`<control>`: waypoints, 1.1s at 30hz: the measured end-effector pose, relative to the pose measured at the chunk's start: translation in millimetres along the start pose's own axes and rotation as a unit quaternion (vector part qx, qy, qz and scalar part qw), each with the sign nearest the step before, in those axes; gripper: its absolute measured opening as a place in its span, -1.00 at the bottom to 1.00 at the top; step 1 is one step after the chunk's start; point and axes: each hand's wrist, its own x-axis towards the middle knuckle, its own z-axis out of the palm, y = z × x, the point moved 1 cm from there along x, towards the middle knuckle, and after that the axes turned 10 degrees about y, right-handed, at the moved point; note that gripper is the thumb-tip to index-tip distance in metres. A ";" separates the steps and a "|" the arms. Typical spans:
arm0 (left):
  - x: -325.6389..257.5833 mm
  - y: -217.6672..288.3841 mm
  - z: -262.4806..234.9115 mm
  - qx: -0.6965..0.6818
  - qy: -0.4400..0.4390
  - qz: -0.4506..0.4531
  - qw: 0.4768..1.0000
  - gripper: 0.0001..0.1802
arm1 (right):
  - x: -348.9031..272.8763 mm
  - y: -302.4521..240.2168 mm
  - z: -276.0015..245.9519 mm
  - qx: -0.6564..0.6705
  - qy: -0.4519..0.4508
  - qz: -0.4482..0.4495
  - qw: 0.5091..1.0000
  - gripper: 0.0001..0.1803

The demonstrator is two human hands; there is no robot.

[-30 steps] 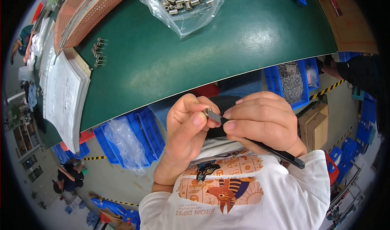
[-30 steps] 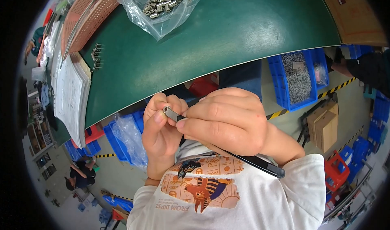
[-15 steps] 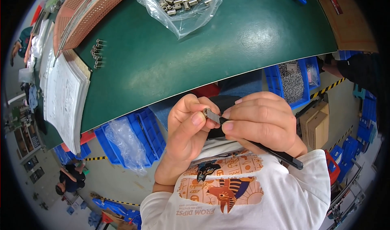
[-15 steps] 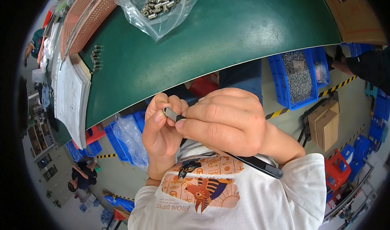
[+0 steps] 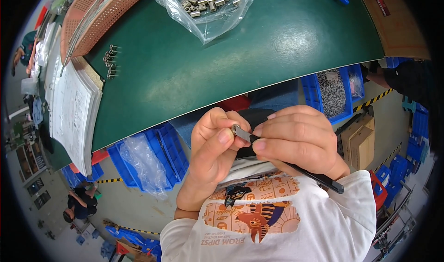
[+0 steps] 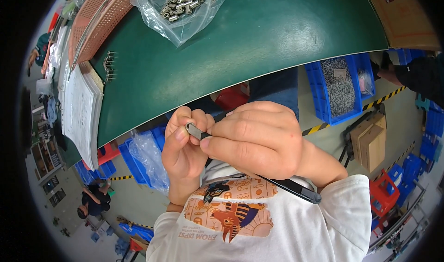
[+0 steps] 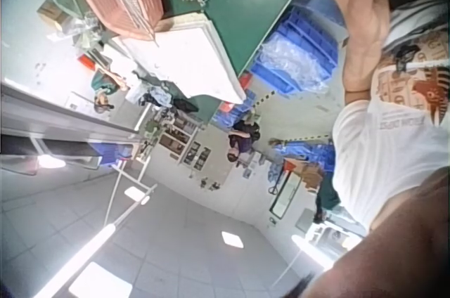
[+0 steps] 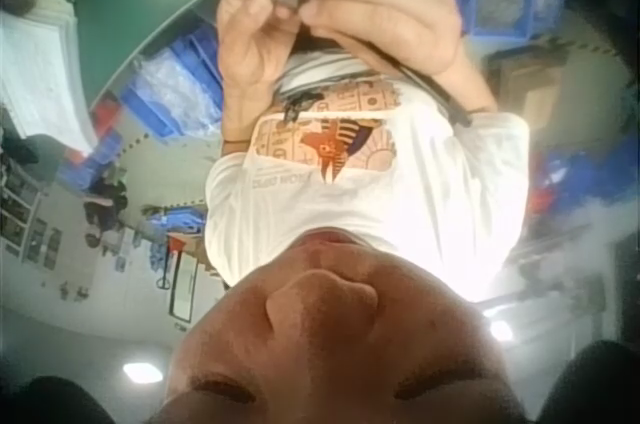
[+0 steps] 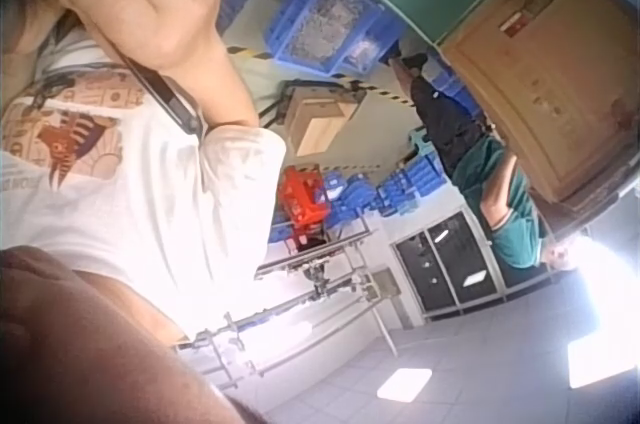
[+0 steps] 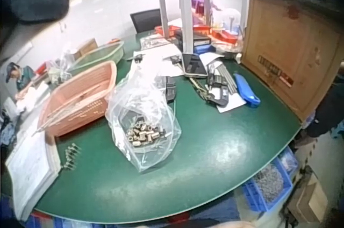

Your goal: Using a small blade to clean or deburr metal cylindrical components at a factory workstation.

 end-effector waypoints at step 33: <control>-1.8 -0.6 -0.1 -0.017 0.028 -0.008 0.999 -0.88 | -3.0 -0.3 1.7 -0.053 -0.021 -0.045 0.997 -0.73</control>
